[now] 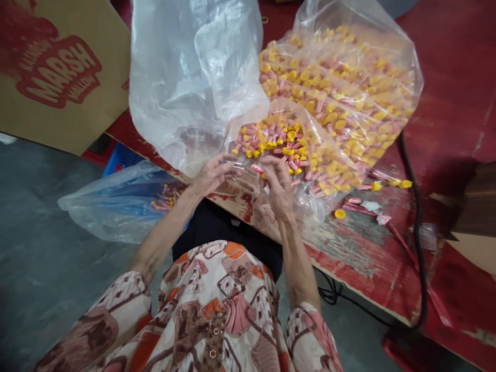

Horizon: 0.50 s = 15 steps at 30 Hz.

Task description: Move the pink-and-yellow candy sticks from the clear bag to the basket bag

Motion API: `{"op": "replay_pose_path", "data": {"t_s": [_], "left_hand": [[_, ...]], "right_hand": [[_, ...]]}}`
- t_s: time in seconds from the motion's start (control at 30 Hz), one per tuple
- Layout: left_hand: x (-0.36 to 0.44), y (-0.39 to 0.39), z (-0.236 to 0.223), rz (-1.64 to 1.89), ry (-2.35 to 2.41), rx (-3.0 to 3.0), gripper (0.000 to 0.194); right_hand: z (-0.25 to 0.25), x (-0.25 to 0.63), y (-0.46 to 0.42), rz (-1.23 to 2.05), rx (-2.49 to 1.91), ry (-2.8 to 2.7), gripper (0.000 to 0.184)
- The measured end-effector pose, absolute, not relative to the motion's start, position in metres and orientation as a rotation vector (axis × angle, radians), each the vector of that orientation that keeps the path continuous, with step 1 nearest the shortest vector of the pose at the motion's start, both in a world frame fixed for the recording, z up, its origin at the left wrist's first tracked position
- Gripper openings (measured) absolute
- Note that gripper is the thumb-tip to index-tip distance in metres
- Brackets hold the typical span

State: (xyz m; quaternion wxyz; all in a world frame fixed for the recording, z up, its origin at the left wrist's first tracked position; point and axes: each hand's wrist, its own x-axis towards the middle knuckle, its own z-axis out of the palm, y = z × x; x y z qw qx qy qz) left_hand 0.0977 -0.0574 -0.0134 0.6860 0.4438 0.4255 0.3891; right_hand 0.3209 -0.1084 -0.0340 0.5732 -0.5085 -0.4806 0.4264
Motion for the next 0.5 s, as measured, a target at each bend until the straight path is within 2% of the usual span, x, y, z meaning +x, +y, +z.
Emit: {"op": "replay_pose_path", "data": {"t_s": [0.1,0.27,0.37,0.5], "left_hand": [[0.112,-0.067,-0.014,0.843,0.906,0.953,0.054],[0.125,-0.088,-0.016,0.795,0.84,0.966,0.069],[0.138,-0.103,-0.017,0.804,0.819,1.017,0.069],[0.153,-0.118,-0.018,0.879,0.832,1.077,0.069]], "right_hand": [[-0.024,0.308,-0.109,1.225,-1.084,-1.031,0.045],[-0.02,0.311,-0.091,1.42,-1.118,-0.921,0.068],[-0.021,0.311,-0.076,1.504,-1.158,-0.83,0.084],[-0.032,0.303,-0.07,1.463,-1.205,-0.755,0.09]]}}
